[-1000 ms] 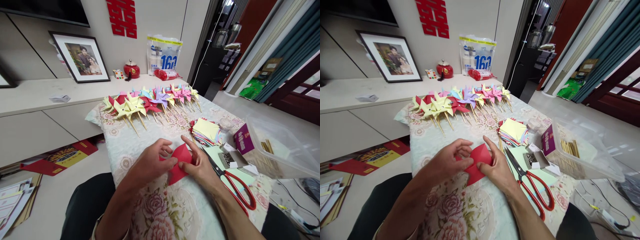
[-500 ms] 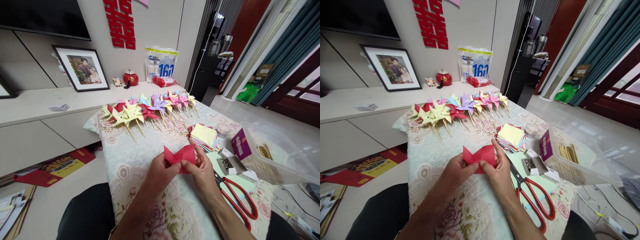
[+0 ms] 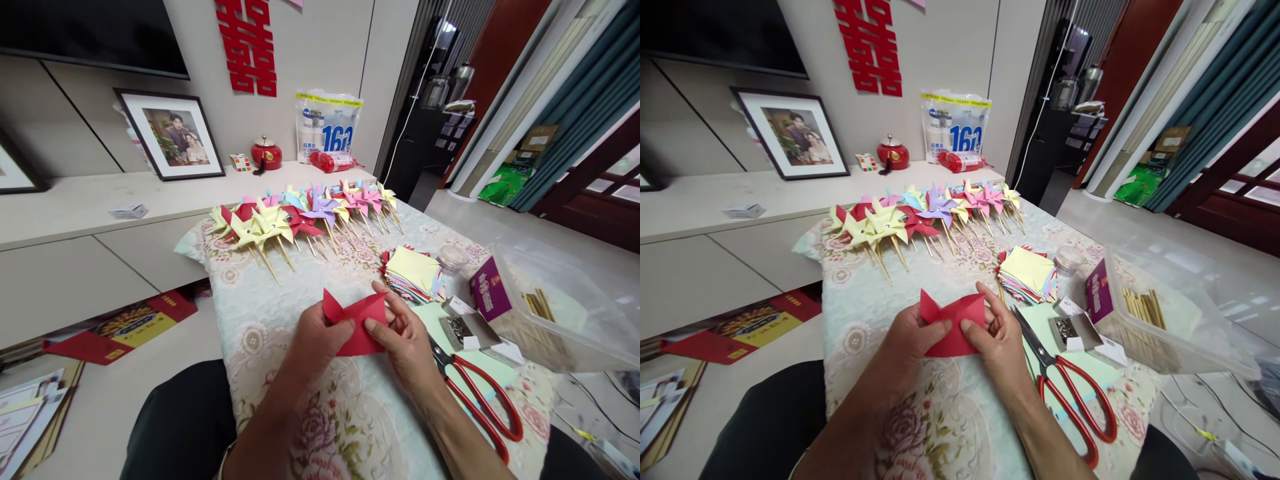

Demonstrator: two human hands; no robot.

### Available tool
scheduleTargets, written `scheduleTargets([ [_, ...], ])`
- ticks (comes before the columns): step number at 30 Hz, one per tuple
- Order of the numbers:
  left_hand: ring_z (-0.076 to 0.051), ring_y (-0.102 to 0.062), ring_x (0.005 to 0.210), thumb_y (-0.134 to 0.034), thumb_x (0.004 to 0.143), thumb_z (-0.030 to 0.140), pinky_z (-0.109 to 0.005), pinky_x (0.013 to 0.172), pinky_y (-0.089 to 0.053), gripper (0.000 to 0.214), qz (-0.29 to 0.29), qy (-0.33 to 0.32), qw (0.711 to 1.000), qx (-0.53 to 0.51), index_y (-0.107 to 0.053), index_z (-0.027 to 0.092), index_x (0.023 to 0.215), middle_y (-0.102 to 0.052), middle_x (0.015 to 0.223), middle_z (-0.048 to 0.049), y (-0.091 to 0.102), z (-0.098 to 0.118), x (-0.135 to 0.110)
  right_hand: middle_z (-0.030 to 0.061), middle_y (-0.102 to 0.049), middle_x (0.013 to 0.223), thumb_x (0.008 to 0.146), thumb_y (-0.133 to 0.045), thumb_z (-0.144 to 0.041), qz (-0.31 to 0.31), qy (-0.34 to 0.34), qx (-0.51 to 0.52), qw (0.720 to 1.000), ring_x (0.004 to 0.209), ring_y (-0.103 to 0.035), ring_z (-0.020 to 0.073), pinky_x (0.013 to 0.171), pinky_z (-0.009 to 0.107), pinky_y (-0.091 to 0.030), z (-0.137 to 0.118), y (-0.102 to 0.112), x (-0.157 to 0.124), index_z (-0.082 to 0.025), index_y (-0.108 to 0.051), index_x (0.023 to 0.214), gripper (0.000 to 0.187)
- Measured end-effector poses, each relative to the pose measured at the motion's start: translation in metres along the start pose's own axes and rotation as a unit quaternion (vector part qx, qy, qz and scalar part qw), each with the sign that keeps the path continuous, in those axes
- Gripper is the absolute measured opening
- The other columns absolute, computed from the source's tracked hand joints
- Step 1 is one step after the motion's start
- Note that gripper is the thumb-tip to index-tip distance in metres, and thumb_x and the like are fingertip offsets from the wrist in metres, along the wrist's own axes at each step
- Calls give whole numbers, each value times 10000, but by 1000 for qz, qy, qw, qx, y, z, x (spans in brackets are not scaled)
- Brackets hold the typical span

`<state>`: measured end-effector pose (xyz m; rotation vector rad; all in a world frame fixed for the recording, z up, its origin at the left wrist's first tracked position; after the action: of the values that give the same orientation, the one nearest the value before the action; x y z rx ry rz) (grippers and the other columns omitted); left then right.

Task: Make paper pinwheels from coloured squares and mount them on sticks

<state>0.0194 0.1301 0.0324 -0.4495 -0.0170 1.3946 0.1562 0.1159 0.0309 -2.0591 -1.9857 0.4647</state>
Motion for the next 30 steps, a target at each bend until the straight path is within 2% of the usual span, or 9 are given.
scheduleTargets([
  [3, -235, -685, 719, -755, 636, 245, -315, 687, -531, 246, 13, 0, 1000, -28, -745, 140, 857, -756, 760, -56, 11, 2, 1, 27, -741, 983, 774, -815, -296, 13, 40, -24, 999, 851, -685, 163, 800, 310, -542, -6, 4, 0, -276, -613, 1312, 575],
  [6, -232, -691, 733, -768, 641, 240, -323, 724, -541, 270, 4, -2, 998, -58, -747, 146, 894, -767, 807, -64, 20, 5, 2, 13, -701, 1011, 807, -788, -280, 48, 124, -107, 985, 845, -642, 140, 789, 286, -517, -18, 10, -3, -314, -699, 1204, 407],
  [8, -220, -689, 724, -761, 658, 239, -327, 745, -543, 256, -12, 4, 997, -73, -741, 148, 896, -771, 828, -68, 23, 6, 2, 12, -679, 988, 847, -748, -244, 35, 190, -197, 961, 853, -623, 147, 789, 293, -499, -27, 7, -7, -319, -738, 1118, 282],
  [10, -212, -683, 703, -753, 668, 242, -325, 737, -541, 213, -20, 7, 997, -75, -729, 148, 858, -767, 814, -70, 25, 8, 1, 20, -663, 939, 883, -701, -196, -4, 250, -290, 924, 862, -611, 161, 777, 302, -483, -33, -1, -12, -303, -759, 1044, 202],
  [13, -222, -679, 702, -755, 663, 258, -320, 703, -536, 210, -12, 1, 998, -60, -719, 150, 840, -757, 787, -68, 30, 11, 1, 27, -640, 883, 908, -644, -132, -47, 306, -373, 875, 826, -602, 168, 718, 301, -476, -37, -13, -18, -277, -756, 1039, 225],
  [20, -225, -669, 684, -761, 646, 288, -314, 659, -525, 253, 15, -8, 1000, -21, -725, 147, 852, -739, 736, -53, 35, 14, 1, 38, -663, 826, 905, -621, -99, -87, 329, -420, 842, 778, -623, 176, 668, 297, -496, -34, -24, -20, -232, -746, 1044, 229],
  [27, -181, -623, 623, -742, 635, 253, -305, 660, -506, 194, 23, -6, 999, -28, -686, 151, 790, -697, 683, -20, 31, 14, 0, 56, -641, 859, 917, -573, -95, -114, 334, -449, 821, 787, -630, 190, 660, 314, -510, -31, -28, -20, -252, -751, 1093, 296],
  [30, -174, -605, 624, -738, 612, 260, -291, 633, -483, 211, 30, 2, 999, -19, -681, 147, 780, -687, 684, -19, 30, 14, 1, 51, -623, 851, 921, -571, -105, -130, 332, -452, 818, 781, -625, 186, 655, 307, -503, -32, -29, -22, -260, -763, 1046, 276],
])
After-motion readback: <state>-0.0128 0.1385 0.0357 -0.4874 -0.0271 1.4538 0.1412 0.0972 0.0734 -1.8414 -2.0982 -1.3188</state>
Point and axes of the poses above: each hand's wrist, its own x-axis towards the middle knuckle, its own y-axis out of the back of the hand, z = x × y, the point moved 6 cm from there along x, towards the middle knuckle
